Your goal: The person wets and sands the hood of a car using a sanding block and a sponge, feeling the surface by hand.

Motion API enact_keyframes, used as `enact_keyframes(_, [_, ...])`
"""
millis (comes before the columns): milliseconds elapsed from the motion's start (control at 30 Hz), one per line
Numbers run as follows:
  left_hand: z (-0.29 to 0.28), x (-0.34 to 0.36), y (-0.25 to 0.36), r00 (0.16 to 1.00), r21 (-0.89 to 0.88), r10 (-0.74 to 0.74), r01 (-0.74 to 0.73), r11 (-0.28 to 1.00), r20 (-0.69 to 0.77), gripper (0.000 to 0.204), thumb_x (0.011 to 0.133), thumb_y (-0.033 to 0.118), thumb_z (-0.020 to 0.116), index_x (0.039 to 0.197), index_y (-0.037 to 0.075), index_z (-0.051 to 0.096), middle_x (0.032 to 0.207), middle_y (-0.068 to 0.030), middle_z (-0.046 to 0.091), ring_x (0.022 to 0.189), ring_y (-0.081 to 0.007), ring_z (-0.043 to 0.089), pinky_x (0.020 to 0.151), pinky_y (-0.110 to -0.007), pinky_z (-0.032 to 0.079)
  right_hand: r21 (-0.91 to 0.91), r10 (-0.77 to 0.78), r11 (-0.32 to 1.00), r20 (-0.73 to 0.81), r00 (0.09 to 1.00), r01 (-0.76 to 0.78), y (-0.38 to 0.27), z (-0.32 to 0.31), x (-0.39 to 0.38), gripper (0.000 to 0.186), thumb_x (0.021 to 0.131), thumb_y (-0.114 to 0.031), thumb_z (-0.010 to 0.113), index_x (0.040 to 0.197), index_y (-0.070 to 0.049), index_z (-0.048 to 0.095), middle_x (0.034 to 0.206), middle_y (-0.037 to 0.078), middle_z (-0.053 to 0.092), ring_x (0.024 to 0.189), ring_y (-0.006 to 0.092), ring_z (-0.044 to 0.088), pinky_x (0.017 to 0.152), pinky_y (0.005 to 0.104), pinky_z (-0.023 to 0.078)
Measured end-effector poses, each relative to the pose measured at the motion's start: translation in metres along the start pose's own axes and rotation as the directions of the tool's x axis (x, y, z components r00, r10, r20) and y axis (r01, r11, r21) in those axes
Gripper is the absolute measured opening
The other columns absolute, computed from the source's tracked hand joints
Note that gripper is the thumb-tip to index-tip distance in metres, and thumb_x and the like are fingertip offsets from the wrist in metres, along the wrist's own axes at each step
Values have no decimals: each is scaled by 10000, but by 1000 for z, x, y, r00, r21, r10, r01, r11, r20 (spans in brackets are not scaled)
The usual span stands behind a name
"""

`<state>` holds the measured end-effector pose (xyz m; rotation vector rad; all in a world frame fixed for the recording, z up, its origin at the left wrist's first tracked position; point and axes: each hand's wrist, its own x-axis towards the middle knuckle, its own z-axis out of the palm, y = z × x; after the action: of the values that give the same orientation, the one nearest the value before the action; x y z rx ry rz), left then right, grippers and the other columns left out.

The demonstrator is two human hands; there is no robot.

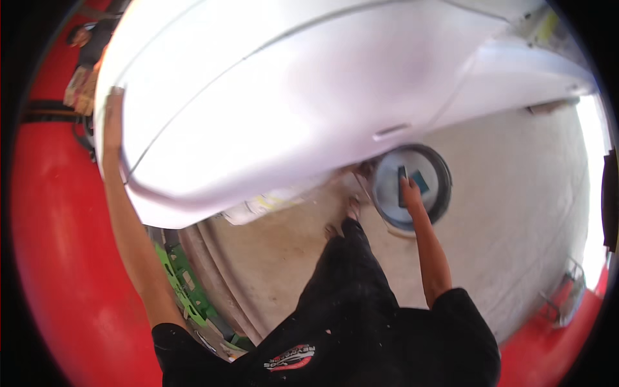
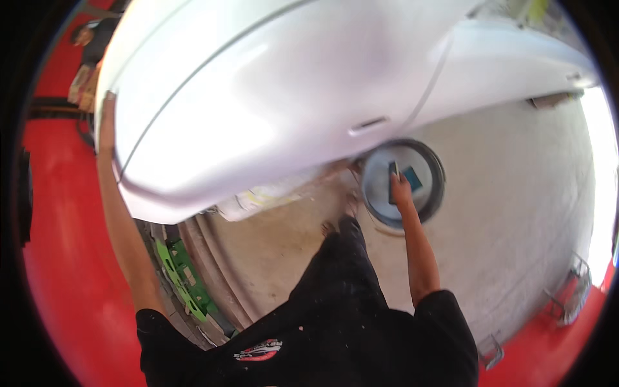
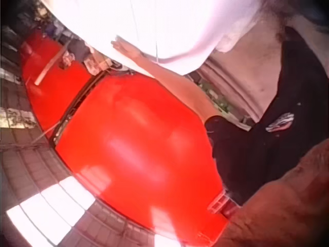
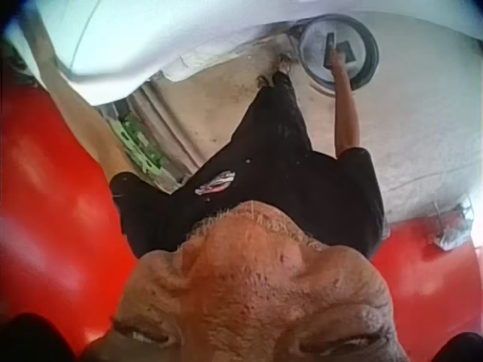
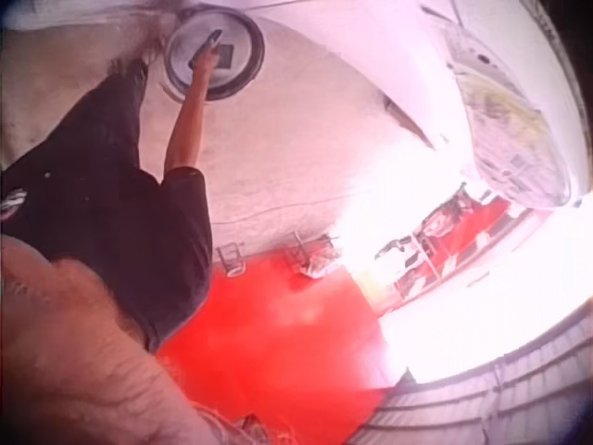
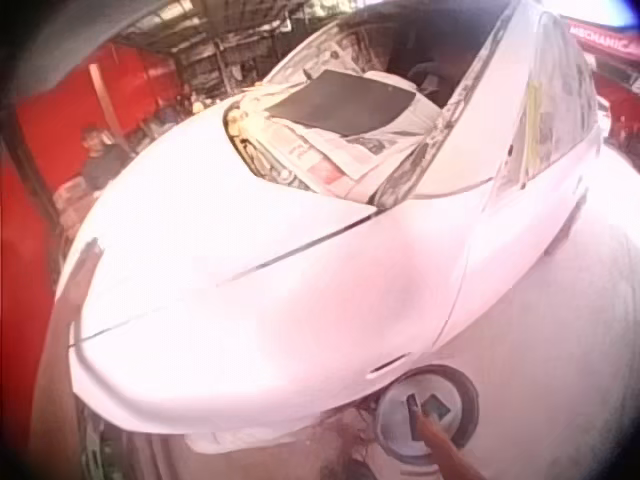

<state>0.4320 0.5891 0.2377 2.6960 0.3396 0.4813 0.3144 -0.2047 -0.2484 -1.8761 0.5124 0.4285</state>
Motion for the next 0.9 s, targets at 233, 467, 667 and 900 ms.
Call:
enact_keyframes(233, [52, -23, 106, 992, -148, -94, 81, 986, -84, 773, 1101, 554, 513, 1672, 45, 399, 1745, -256, 321, 1659, -370, 214, 1342, -433, 172, -889, -268, 390, 141, 953, 241, 177, -66, 123, 232, 969, -219, 661, 1094, -38, 737, 1066, 154, 759, 966, 364, 712, 901, 540, 545])
enact_keyframes(467, [55, -17, 112, 989, -102, -132, 125, 987, -61, 747, 1103, 498, 540, 1672, 36, 393, 1752, -239, 316, 1665, -344, 205, 1344, -419, 169, -683, 183, 727, 292, 939, 70, 217, -47, 131, 582, 953, -309, 669, 1468, -44, 615, 1370, 239, 707, 1278, 407, 675, 1097, 531, 506])
enact_keyframes(667, [33, -30, 117, 984, -65, -166, 162, 985, -70, 740, 1118, 515, 489, 1672, 35, 386, 1751, -237, 317, 1657, -354, 226, 1345, -428, 180, -707, -48, 624, 391, 919, 333, 223, -64, 87, 703, 939, -433, 659, 1499, -15, 585, 1433, 251, 675, 1297, 394, 672, 1137, 525, 499])
enact_keyframes(900, [-13, -42, 114, 995, 287, 69, -87, 954, 72, 773, 1117, 584, 412, 1720, 113, 303, 1784, -171, 268, 1675, -342, 156, 1361, -449, 110, -850, 333, 412, 475, 814, 328, 106, 47, 38, 597, 996, -451, 570, 1351, 14, 688, 1466, 287, 634, 1313, 453, 655, 1124, 548, 518])
